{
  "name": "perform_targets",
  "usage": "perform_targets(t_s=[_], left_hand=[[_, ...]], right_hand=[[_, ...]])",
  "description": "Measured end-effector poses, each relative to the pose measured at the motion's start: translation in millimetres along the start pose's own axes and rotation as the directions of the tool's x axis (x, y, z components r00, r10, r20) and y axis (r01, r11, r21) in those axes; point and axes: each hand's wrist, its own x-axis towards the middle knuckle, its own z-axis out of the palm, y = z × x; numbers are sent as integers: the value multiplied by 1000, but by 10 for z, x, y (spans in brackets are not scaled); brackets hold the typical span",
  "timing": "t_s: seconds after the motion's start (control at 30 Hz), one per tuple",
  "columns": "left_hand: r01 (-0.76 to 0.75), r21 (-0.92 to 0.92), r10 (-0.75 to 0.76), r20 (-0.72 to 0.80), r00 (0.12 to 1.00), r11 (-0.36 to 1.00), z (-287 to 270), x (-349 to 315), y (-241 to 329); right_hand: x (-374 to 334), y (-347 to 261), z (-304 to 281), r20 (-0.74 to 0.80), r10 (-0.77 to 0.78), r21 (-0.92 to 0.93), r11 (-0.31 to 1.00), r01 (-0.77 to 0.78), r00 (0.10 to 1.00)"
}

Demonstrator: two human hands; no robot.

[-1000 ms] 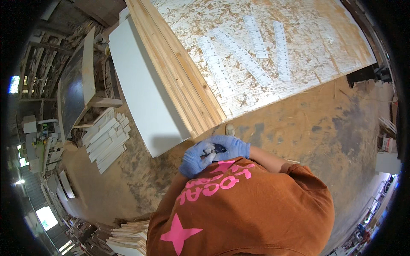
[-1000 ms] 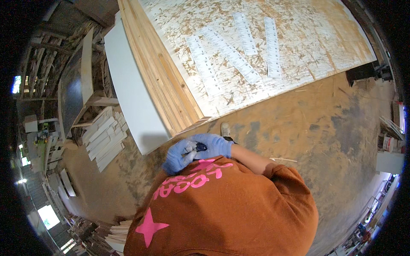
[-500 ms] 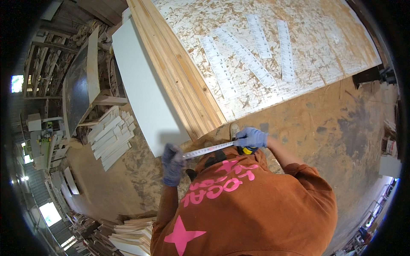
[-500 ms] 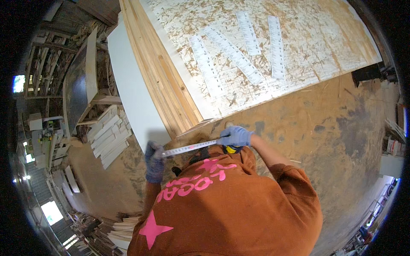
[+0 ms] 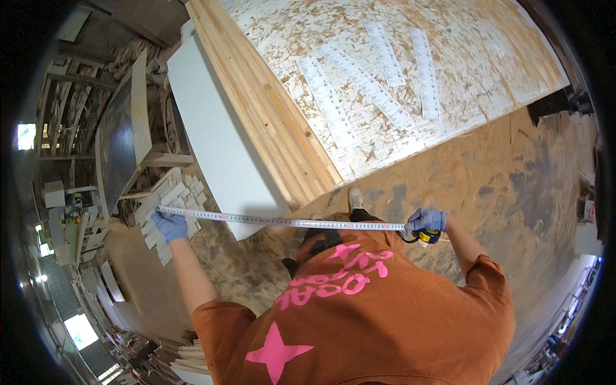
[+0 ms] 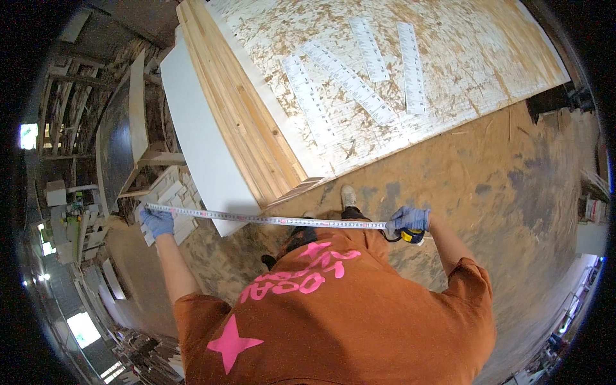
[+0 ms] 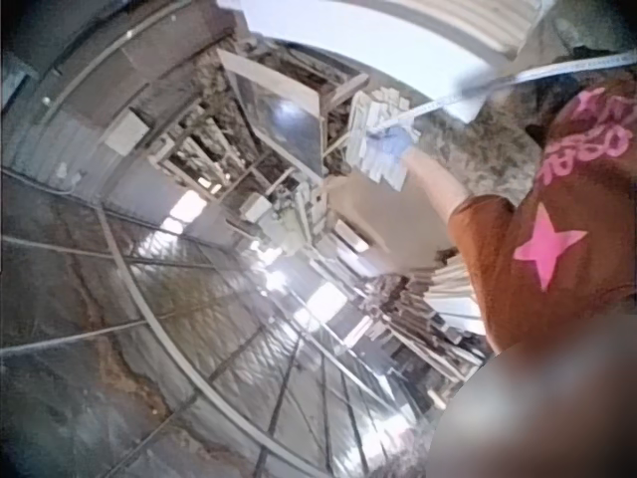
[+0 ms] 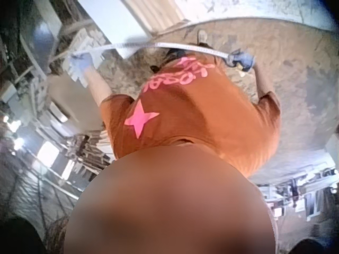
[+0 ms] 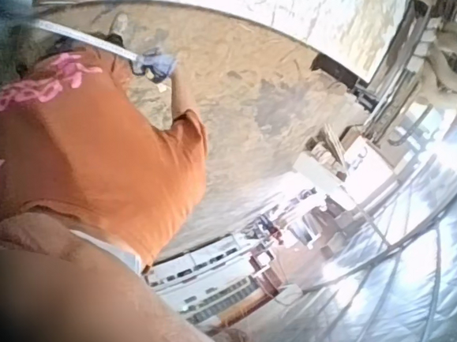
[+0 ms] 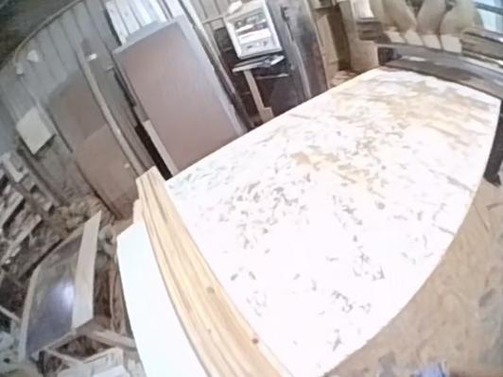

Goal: The person measures white rectangular panels and wooden planks on a workbench using a tape measure, then applies printed labels to the panels. The person handles the panels one at a time, repositioning them to measure different edges and affixing labels to their surfaces.

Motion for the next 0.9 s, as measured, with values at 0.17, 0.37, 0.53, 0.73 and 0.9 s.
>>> perform_targets(t_s=[0.17, 0.37, 0.53, 0.73, 0.9], left_hand=[[-14, 431, -183, 411, 893, 902, 324, -431, -807], [229, 638, -629, 515, 582, 735, 270, -1384, -1701], [-260, 703, -584, 701, 410, 662, 276, -1187, -1745], [-59, 795, -548, 468, 693, 604, 1264, -334, -1523], [-246, 838, -419, 472, 776, 488, 1574, 148, -1543]], right_hand=[[62, -461, 616, -19, -107, 181, 977, 109, 994], [602, -906, 1412, -176, -231, 140, 956, 256, 957], [867, -1062, 1851, -251, -333, 205, 900, 386, 909], [453, -514, 1948, -211, -259, 388, 863, 323, 943], [401, -264, 2072, -235, -181, 459, 845, 273, 955]])
